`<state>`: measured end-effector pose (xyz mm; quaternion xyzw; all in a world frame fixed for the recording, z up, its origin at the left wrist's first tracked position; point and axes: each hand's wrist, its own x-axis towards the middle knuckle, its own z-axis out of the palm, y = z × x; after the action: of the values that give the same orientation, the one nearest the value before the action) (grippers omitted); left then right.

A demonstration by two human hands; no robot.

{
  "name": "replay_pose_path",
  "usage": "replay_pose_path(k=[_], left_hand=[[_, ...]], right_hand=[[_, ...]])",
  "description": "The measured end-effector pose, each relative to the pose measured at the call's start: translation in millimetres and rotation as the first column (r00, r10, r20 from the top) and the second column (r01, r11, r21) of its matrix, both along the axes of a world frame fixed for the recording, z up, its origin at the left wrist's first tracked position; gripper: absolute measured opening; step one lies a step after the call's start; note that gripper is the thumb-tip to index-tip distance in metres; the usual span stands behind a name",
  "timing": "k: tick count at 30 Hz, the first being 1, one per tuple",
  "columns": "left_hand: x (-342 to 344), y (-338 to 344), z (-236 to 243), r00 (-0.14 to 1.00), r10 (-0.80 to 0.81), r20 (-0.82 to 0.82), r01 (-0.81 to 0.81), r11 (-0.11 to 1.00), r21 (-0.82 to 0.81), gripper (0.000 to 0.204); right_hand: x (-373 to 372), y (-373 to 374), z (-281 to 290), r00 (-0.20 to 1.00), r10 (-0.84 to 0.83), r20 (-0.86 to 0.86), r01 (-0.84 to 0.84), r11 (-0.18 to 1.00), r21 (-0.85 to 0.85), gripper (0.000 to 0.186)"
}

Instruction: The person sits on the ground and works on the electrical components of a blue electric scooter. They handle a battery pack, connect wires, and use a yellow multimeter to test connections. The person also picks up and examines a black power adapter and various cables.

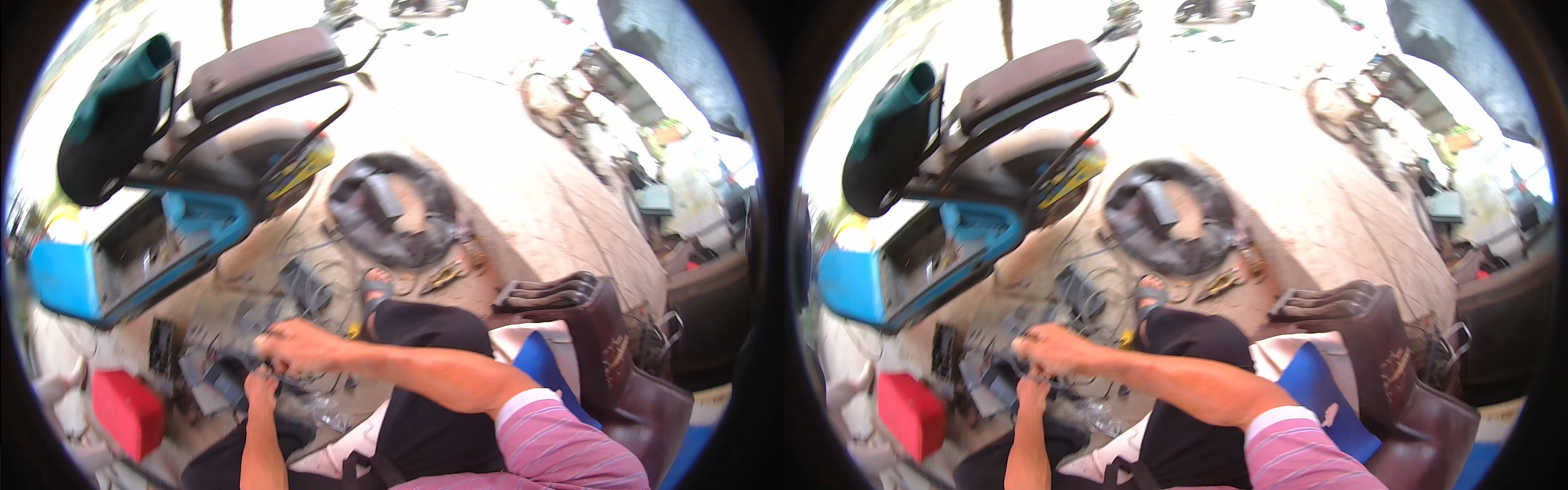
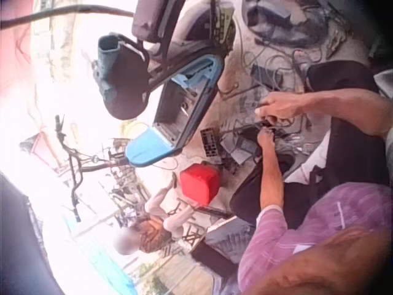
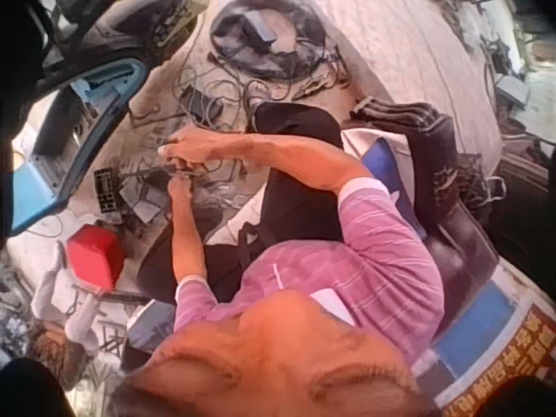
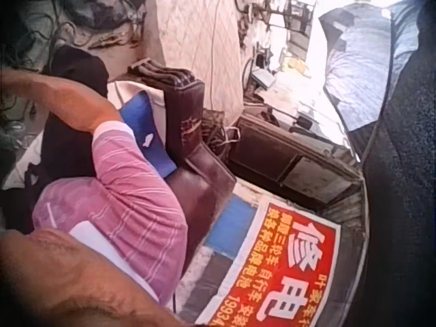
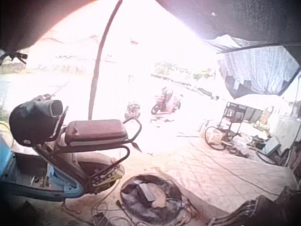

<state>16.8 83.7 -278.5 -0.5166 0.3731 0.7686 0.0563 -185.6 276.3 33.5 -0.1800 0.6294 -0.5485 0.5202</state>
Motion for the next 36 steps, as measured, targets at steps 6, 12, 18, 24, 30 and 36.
replay_pose_path(k=[6, 12, 18, 24, 30, 36], left_hand=[[-31, 14, 3, 0.972, -0.233, -0.035, 0.221, 0.952, -0.212, 0.046], [-68, 29, 3, 0.993, -0.015, -0.114, 0.011, 0.999, -0.040, 0.043], [-79, 30, 29, 0.992, 0.045, -0.115, -0.037, 0.997, 0.063, 0.040], [-56, 32, 56, 0.996, 0.071, -0.047, -0.071, 0.997, 0.005, 0.040], [-56, 20, 68, 0.995, -0.041, 0.091, 0.064, 0.962, -0.265, 0.025], [-67, 15, 90, 0.995, 0.085, 0.045, -0.082, 0.994, -0.071, 0.021]], right_hand=[[5, 3, 6, 0.999, -0.029, 0.031, 0.031, 0.997, -0.064, 0.044], [8, 1, -2, 0.993, 0.040, -0.110, -0.041, 0.999, -0.008, 0.042], [8, 0, -10, 0.958, 0.087, -0.273, -0.083, 0.996, 0.027, 0.037], [6, -4, -17, 0.918, 0.046, -0.395, -0.031, 0.999, 0.043, 0.038], [10, 1, -11, 0.906, 0.132, -0.403, -0.105, 0.990, 0.090, 0.041], [23, 0, -25, 0.866, 0.131, -0.483, -0.109, 0.991, 0.074, 0.045]])
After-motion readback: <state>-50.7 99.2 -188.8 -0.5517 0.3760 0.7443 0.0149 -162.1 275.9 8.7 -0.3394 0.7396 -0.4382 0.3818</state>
